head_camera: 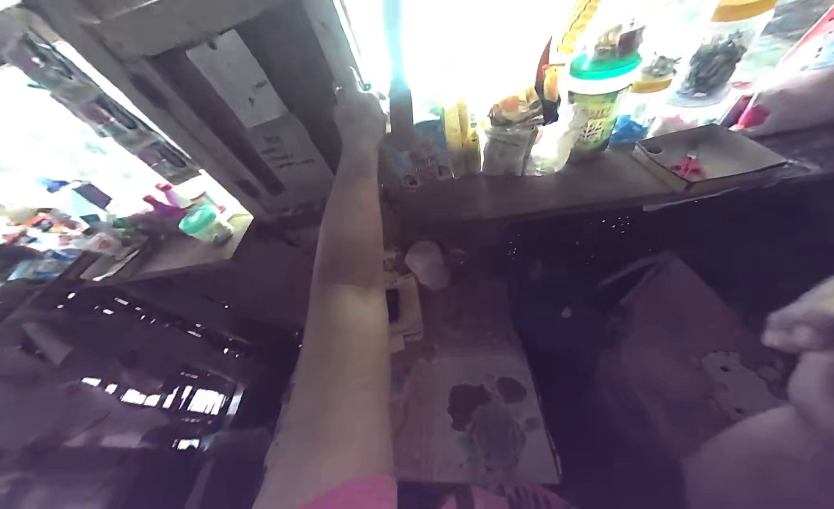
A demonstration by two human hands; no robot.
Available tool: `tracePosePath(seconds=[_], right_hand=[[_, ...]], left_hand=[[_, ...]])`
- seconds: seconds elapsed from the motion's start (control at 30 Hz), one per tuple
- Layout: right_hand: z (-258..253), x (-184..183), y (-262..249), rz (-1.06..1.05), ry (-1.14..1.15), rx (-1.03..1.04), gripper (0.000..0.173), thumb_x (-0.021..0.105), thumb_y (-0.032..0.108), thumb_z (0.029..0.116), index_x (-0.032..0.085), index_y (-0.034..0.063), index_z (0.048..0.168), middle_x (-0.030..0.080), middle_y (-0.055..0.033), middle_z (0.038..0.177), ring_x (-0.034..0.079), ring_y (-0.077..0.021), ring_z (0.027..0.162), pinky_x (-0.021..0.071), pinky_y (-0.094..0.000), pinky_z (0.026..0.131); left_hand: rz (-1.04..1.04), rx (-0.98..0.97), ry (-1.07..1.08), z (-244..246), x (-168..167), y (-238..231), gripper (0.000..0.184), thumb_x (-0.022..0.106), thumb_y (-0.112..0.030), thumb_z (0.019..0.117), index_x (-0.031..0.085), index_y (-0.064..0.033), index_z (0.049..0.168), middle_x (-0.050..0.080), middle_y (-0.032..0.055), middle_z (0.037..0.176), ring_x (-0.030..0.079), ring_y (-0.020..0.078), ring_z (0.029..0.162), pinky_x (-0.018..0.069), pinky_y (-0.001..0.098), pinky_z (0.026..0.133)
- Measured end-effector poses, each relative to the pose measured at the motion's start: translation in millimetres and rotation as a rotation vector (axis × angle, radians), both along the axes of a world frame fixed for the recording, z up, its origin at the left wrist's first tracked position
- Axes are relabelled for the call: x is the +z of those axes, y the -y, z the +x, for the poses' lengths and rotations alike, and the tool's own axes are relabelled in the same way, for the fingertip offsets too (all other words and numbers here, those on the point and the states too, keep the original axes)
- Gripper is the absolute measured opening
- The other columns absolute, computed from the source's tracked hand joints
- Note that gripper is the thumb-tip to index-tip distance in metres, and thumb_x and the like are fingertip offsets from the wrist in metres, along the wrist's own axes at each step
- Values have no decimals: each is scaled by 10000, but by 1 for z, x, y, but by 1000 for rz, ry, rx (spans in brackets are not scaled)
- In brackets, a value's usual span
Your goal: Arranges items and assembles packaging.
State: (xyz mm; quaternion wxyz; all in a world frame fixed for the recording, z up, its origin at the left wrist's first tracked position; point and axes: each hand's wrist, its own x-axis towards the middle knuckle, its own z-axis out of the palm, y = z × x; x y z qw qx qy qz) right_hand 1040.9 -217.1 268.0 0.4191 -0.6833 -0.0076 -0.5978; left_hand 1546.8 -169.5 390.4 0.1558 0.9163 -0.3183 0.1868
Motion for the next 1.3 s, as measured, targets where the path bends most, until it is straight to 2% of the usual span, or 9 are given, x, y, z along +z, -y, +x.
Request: tracePosePath(seconds=[0.1, 0.2, 0.33, 0.43, 0.6, 0.77, 0.9, 1.1, 1.3], right_hand=[[69, 23, -17, -51, -150, -83, 248, 495, 443, 1075, 706, 322, 1032, 703, 183, 879, 664, 19, 722, 572, -172, 636], [127, 39, -24, -143, -298, -127, 318, 471, 394, 1094, 680, 169, 1012, 661, 135, 864, 612, 47, 710, 552, -168, 643], [219, 48, -10, -122, -403, -89, 214, 526, 167, 1042, 679, 19, 1064, 686, -1, 884, 632, -26, 696, 568, -229, 639], [307, 69, 23, -177, -622, -266, 292, 532, 95, 1032, 669, -14, 1266, 708, -204, 1177, 711, -269, 981, 563, -415, 892], [409, 93, 71, -249, -891, -382, 513, 721, 176, 920, 591, -44, 1365, 484, -251, 1454, 488, -362, 1366, 427, -435, 1134], [417, 107, 54, -412, -1163, -523, 246, 546, 77, 1019, 653, -102, 1148, 598, -302, 1314, 607, -457, 1217, 504, -591, 984], [408, 95, 72, -248, -881, -550, 338, 437, 104, 1056, 527, -74, 1329, 655, -287, 1184, 674, -426, 1099, 531, -546, 959], [365, 69, 62, -18, -597, -411, 358, 566, 107, 984, 488, -60, 1290, 657, -202, 1029, 724, -270, 808, 620, -451, 744], [337, 32, 47, -103, -556, -532, 469, 501, 138, 1004, 469, -139, 1380, 692, -240, 978, 701, -300, 845, 566, -451, 800]], left_hand=[[98, -98, 47, 21, 24, -4, 378, 690, -260, 944, 696, -59, 1265, 406, 223, 1569, 458, 427, 1402, 464, 601, 1071], [-14, -236, -3, 14, 56, -32, 447, 642, -250, 976, 621, 44, 1311, 482, 318, 1468, 466, 465, 1385, 374, 611, 1138], [-126, -341, -5, 22, 56, -48, 406, 638, -159, 963, 592, 38, 1315, 625, 261, 1319, 602, 390, 1260, 450, 544, 1091], [47, -460, -45, 31, 32, -41, 440, 646, -92, 970, 568, 43, 1382, 555, 268, 1420, 553, 419, 1317, 427, 564, 1115], [67, -351, -95, 24, 2, -26, 469, 674, -222, 983, 585, -31, 1403, 437, 231, 1546, 561, 406, 1310, 494, 546, 1057], [-64, -471, 24, 18, -33, -29, 280, 595, -158, 1015, 665, -8, 1241, 516, 153, 1507, 569, 371, 1309, 509, 531, 1031], [-210, -648, 133, 11, -77, -43, 226, 575, -67, 1008, 666, 77, 1155, 605, 243, 1378, 618, 413, 1239, 513, 505, 1034], [-427, -827, 333, 7, -115, -58, 93, 608, 24, 965, 692, 42, 929, 697, 203, 1111, 635, 390, 1143, 539, 449, 966], [-472, -933, 426, 2, -137, -69, 106, 625, 36, 952, 692, 5, 877, 720, 171, 1062, 647, 357, 1144, 535, 411, 976]])
